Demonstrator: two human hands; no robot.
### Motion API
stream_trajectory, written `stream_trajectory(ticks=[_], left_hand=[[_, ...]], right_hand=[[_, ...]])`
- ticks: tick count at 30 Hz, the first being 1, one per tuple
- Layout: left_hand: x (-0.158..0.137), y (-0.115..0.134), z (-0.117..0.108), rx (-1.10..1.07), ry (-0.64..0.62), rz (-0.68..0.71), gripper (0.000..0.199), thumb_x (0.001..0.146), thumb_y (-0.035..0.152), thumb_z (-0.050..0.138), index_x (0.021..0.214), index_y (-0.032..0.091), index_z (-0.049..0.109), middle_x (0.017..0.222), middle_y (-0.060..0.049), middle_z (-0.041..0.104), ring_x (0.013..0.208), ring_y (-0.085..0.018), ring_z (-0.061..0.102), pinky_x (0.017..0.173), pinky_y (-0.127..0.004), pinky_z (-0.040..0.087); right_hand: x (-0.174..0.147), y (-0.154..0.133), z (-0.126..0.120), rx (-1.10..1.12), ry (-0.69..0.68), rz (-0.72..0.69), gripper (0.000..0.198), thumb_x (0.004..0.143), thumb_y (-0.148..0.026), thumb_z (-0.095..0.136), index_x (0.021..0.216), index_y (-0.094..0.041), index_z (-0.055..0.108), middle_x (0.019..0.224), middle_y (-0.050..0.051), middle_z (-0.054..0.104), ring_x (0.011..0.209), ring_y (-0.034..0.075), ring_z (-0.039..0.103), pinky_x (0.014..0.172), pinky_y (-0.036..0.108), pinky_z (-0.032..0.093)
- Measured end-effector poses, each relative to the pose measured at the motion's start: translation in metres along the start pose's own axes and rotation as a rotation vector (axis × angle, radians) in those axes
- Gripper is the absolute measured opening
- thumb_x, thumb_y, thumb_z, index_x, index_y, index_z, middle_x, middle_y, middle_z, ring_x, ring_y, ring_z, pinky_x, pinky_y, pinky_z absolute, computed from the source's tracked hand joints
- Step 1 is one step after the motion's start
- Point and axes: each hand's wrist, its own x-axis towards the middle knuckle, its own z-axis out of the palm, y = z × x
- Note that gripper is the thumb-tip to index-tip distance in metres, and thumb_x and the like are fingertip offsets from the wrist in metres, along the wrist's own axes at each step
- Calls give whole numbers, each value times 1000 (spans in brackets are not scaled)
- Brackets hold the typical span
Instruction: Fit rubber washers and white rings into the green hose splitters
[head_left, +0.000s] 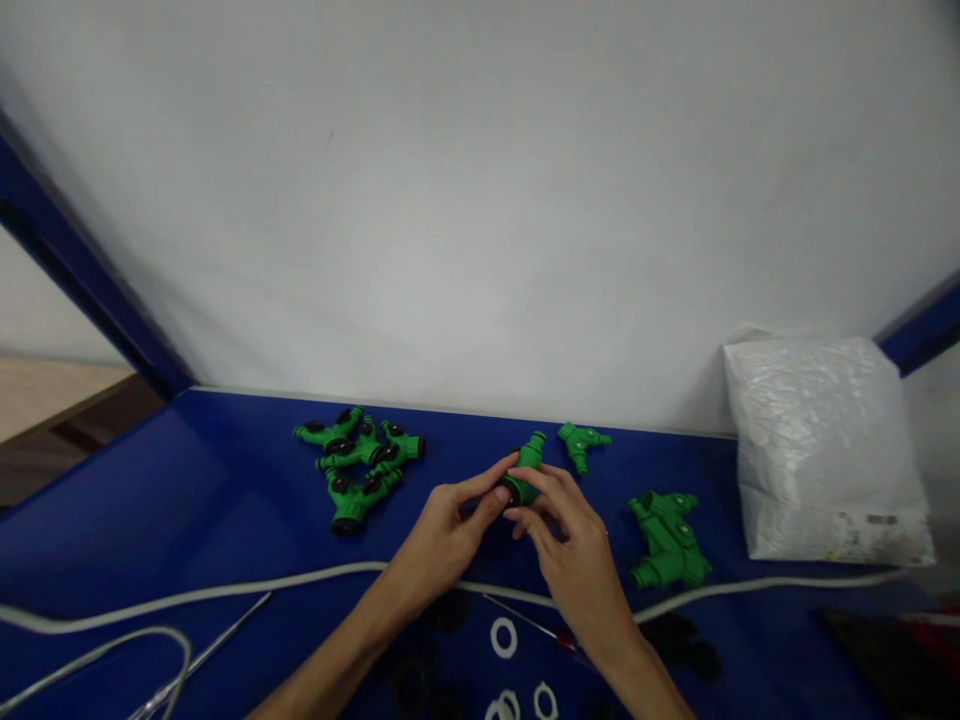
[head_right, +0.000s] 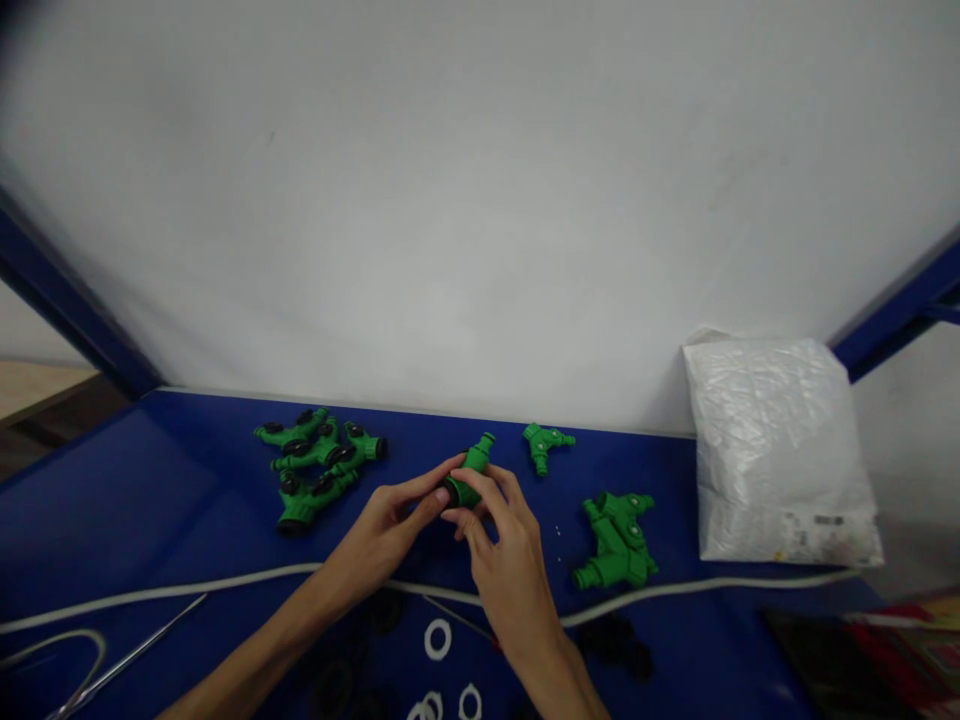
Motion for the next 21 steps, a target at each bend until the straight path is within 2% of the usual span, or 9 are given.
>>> stream_trajectory(ticks=[3,6,9,16,21], left_hand=[[0,1,-1,19,4,-21,49,95,39,59,141,23,57,139,-2,62,132,-28,55,116,-42,38],[0,2,-3,34,1,-67,49,94,40,58,140,23,58,134,-2,67,121,-30,63,105,-42,49],[1,5,-5,48,9,-88,49,92,37,58,138,20,60,127,-3,71,111,-30,68,96,-40,55],[1,0,-7,141,29,-54,48,92,35,56,138,21,59,128,-3,70,112,-29,67,100,-39,50],[1,-4,-8,170,14,-56,49,93,34,55,141,20,56,124,-4,73,106,-27,68,97,-36,51]], right_hand=[[2,0,0,26,-23,16,26,92,-20,60,116,-28,67,120,4,59,68,11,64,73,29,55],[3,1,-1,55,-53,51,27,93,-22,60,119,-27,66,115,4,64,66,11,64,69,29,54],[4,3,-1,70,-72,67,28,93,-24,61,121,-26,65,110,4,67,64,11,63,67,28,53],[1,3,0,28,-58,-58,29,92,-19,61,119,-29,67,115,2,63,64,9,62,66,25,53],[3,5,0,15,-36,-74,29,90,-17,63,116,-28,69,115,3,63,61,8,62,63,24,53]])
